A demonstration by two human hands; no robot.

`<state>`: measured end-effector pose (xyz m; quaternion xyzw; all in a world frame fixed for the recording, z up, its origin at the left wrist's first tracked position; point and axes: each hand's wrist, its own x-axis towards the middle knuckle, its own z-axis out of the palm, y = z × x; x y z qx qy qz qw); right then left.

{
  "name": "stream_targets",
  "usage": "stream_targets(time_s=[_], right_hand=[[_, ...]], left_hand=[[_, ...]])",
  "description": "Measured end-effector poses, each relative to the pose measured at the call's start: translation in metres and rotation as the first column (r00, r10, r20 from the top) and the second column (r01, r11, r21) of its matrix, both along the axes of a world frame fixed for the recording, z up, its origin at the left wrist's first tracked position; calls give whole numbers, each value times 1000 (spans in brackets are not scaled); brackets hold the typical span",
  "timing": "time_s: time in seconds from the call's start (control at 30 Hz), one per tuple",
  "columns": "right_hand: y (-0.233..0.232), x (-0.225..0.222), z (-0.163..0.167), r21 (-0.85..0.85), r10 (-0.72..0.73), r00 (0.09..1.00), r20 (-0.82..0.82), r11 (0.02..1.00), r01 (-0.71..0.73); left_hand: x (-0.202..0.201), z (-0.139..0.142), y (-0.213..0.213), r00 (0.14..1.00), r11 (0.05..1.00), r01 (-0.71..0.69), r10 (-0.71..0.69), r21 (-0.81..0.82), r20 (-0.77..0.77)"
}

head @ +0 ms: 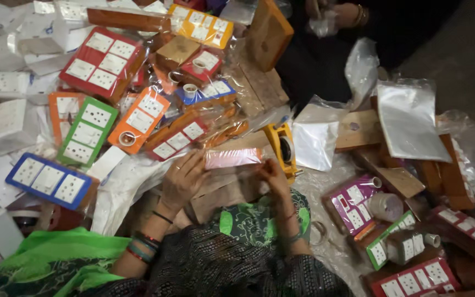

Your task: The person sits on the floor among piles of electrical switch boards and wraps each board in clear plastic film. They pull film from a handheld tape dispenser, wind it around a board, and set the wrapped board aside, working through the boards one at a time.

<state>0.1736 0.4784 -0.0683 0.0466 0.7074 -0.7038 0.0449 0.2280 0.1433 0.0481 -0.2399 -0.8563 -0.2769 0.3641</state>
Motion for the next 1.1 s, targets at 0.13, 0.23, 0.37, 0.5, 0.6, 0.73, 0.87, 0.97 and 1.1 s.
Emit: stream_targets(time_s=[0.13,0.23,0.37,0.5,0.6,0.73,0.87,0.97,1.1], right_hand=[[74,-31,24,118,-241,970,-9,963,241],[107,-44,41,154,-339,915,-219,914,375],[113,-49,44,506,-242,947,-214,801,319],[99,-46,44,369,-94,991,96,928,52],[91,-49,42,450,-115,984,137,892,42],[94,-56,39,409,-174,981,87,904,124],[122,-40,34,429,-91,964,-249,882,194],[153,-6,27,458,-225,974,-4,866,202],[164,32,8,283,-351,903,246,918,279]], left_hand=[[-2,-20,2,1000,999,2,-2,44,11],[-3,-22,2,1000,1000,-17,17,7,8],[-4,-17,5,999,999,-34,34,8,-10],[-3,-9,10,999,999,-50,50,10,-5],[-4,0,13,998,998,-58,58,28,0],[-3,9,11,997,997,-66,67,35,-26],[-1,-1,1,1000,1000,8,-7,-18,22],[0,-13,-1,1000,999,23,-24,-46,-21],[3,-13,-1,994,998,-34,28,57,106]])
